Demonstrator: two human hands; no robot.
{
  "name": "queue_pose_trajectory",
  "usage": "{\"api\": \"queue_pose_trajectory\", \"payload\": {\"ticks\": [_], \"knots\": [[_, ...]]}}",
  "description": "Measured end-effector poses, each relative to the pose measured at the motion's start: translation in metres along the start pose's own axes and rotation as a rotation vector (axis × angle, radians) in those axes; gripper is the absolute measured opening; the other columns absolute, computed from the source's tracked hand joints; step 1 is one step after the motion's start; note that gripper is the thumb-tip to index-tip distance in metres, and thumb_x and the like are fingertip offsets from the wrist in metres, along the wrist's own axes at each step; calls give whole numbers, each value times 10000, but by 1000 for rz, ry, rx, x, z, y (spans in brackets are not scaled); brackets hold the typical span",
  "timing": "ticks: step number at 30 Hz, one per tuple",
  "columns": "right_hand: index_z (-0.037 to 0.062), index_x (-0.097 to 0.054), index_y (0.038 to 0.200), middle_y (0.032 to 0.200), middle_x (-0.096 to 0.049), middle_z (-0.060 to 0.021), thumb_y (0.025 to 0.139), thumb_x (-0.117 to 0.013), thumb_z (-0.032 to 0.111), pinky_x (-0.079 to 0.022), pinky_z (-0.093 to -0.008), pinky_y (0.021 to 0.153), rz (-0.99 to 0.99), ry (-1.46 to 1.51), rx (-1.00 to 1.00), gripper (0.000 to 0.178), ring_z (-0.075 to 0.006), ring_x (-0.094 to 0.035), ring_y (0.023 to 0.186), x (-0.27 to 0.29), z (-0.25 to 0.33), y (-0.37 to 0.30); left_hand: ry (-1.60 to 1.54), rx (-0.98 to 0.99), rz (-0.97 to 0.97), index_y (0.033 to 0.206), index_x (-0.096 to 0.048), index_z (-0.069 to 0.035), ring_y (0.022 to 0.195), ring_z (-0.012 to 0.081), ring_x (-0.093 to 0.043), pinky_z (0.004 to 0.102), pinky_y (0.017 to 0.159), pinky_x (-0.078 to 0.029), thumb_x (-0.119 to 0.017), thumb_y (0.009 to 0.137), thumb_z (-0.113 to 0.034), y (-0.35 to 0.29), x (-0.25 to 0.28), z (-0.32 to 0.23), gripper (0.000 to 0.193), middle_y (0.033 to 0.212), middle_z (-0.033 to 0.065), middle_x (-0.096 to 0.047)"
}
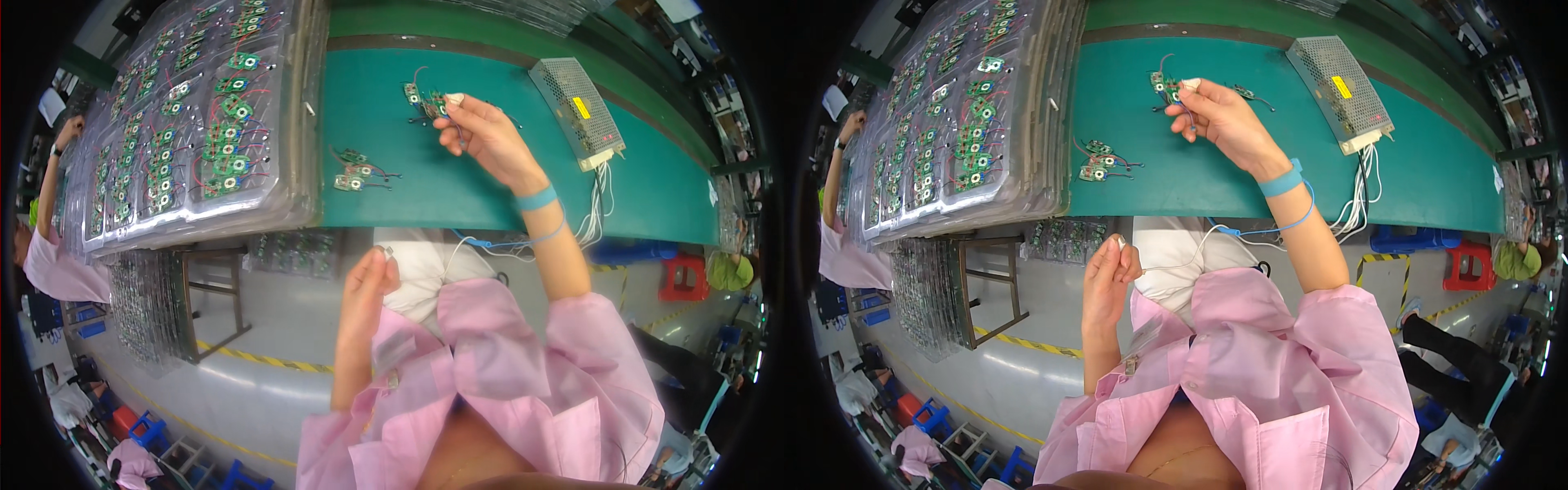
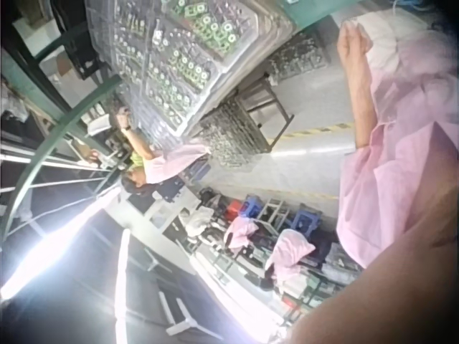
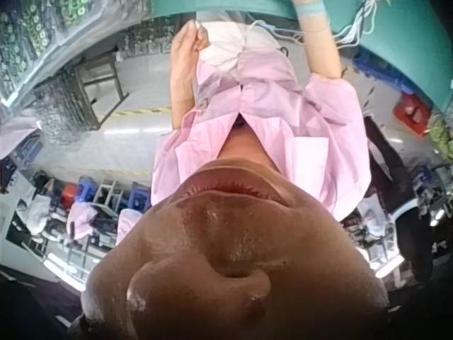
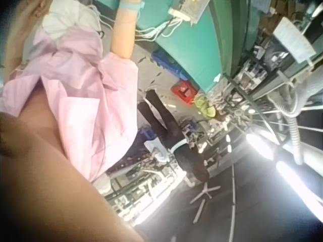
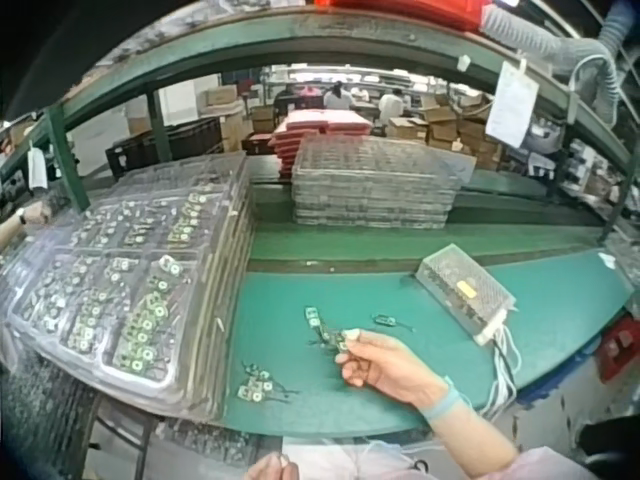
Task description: Assembling small electronic components onto printed circuit boards on a production floor.
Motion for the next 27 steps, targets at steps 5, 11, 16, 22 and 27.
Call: {"api": "queue_pose_trajectory", "payload": {"ticks": [5, 11, 16, 22, 27], "knots": [[33, -556, 955, 878, -614, -81, 932, -531, 192, -440, -203, 560, 40, 293, -111, 163, -105, -575, 685, 14, -20, -34, 50, 3, 24, 746, -444, -104, 558, 57, -294, 200, 552, -245, -397, 988, -260, 8, -17, -5, 292, 602, -45, -310], [41, -553, 964, 820, -594, -59, 921, -550, 190, -428, -204, 522, 17, 368, -103, 155, -98, -557, 647, 22, -34, -53, 94, -29, 139, 747, -448, -104, 556, 58, -292, 199, 551, -242, -386, 990, -262, 13, -31, 1, 296, 600, -46, -307], [45, -551, 953, 768, -572, -37, 916, -560, 188, -404, -192, 482, 48, 343, -77, 148, -84, -530, 591, 21, -30, -69, 128, -31, 156, 747, -448, -102, 555, 60, -293, 200, 546, -240, -380, 991, -255, 13, -41, 2, 296, 599, -45, -306], [33, -539, 994, 740, -551, -18, 924, -523, 137, -356, -181, 417, 354, 249, -176, 127, -66, -462, 495, 8, -15, -102, 141, -11, 190, 753, -448, -94, 559, 64, -293, 201, 538, -241, -384, 983, -227, 9, -52, 0, 273, 609, -39, -324], [30, -529, 1028, 740, -532, 2, 921, -514, 102, -329, -169, 401, 493, 219, -186, 130, -54, -412, 456, 0, -21, -117, 132, -12, 217, 766, -450, -87, 567, 69, -291, 199, 535, -244, -395, 971, -204, 3, -66, -4, 243, 633, -29, -355]]}}
Point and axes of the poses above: each hand's wrist, its own y-axis towards the middle knuckle, its own x-axis out of the back of the hand, z = x × y, the point moved 3 cm from there along y, towards the middle knuckle
